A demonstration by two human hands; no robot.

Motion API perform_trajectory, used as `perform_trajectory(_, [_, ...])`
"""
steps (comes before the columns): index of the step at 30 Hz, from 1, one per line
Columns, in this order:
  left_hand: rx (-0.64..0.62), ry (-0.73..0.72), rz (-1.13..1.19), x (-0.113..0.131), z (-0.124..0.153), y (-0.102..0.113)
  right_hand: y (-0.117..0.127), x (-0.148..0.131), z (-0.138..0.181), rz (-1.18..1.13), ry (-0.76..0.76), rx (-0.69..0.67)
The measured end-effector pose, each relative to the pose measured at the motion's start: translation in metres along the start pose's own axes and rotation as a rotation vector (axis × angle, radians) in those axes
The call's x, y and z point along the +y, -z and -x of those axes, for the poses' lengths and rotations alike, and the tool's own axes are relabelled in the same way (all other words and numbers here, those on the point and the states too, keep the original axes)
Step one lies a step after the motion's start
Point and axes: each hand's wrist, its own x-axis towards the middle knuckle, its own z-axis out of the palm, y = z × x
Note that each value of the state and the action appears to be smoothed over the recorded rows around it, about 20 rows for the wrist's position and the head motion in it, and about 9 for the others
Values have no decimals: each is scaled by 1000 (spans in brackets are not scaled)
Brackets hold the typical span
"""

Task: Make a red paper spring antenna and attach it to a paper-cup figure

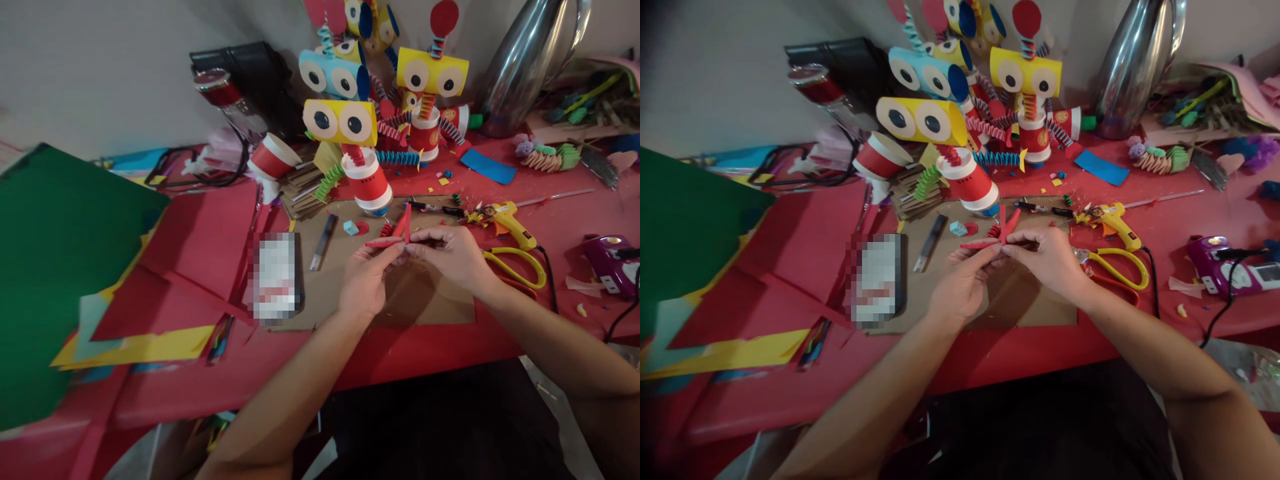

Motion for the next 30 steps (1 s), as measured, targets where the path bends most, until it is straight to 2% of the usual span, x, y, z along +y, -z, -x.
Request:
perform_trajectory(3, [-13,-26,-13,0,1,0,1,-1,0,-38,-8,4])
perform_trajectory(8, [20,-59,-47,2,4,-3,1,-7,-2,-169,-115,-43])
perform_trajectory(15, [-29,39,-28,9,1,-4,2,-11,-4,-327,-228,-79])
perform_trajectory(20, [-31,36,-39,9,1,-3,1,-11,-3,-365,-264,-77])
perform_trajectory(25, [-109,45,23,13,3,-2,5,-12,-4,-397,-257,-47])
perform_trajectory(28, [-167,109,89,16,1,-1,8,-14,-5,-428,-248,-42])
perform_trajectory(30, [-162,151,95,15,-1,0,8,-15,-4,-447,-254,-60])
